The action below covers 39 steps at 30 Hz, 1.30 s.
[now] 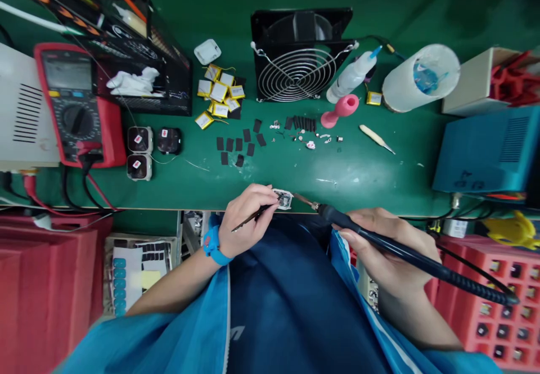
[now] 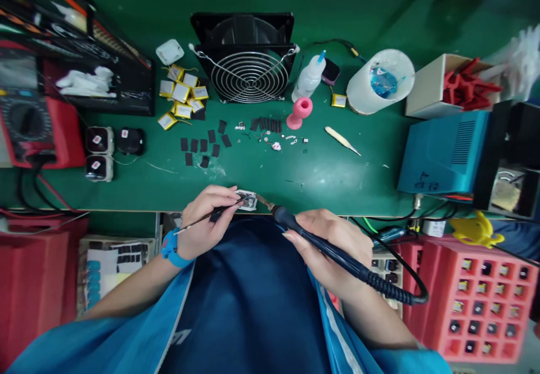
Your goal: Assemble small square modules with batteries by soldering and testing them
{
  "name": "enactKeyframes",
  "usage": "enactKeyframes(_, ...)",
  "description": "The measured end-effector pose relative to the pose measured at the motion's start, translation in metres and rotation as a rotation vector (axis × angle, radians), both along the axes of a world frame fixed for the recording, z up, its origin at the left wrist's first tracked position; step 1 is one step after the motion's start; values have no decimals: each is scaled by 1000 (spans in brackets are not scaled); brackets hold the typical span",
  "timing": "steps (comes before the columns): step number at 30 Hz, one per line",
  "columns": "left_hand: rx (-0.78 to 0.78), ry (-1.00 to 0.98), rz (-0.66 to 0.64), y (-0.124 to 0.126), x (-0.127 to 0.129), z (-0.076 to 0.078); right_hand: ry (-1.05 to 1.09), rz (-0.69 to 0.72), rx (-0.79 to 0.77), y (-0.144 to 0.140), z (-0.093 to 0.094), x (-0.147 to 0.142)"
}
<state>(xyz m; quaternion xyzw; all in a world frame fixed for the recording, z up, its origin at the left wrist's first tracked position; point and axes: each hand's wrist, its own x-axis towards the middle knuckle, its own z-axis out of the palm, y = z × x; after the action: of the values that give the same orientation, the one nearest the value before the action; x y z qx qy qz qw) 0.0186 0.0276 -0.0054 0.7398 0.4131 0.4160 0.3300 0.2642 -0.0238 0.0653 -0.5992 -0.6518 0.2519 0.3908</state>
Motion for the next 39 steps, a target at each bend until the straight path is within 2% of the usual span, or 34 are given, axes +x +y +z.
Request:
enactKeyframes(8,-1,32,-79,4,-5,5,-48,16,-49,1,5,2)
enactKeyframes(17,-3,51,-119,8,-7,6,52,4,45,2,2,-1)
enactKeyframes(33,-12,-21,-56,8,-5,4,112,-1,93,2,-6,-4)
enactKeyframes(39,-18,11,-23,6,-4,3,-28,174,167,5,-22,-12)
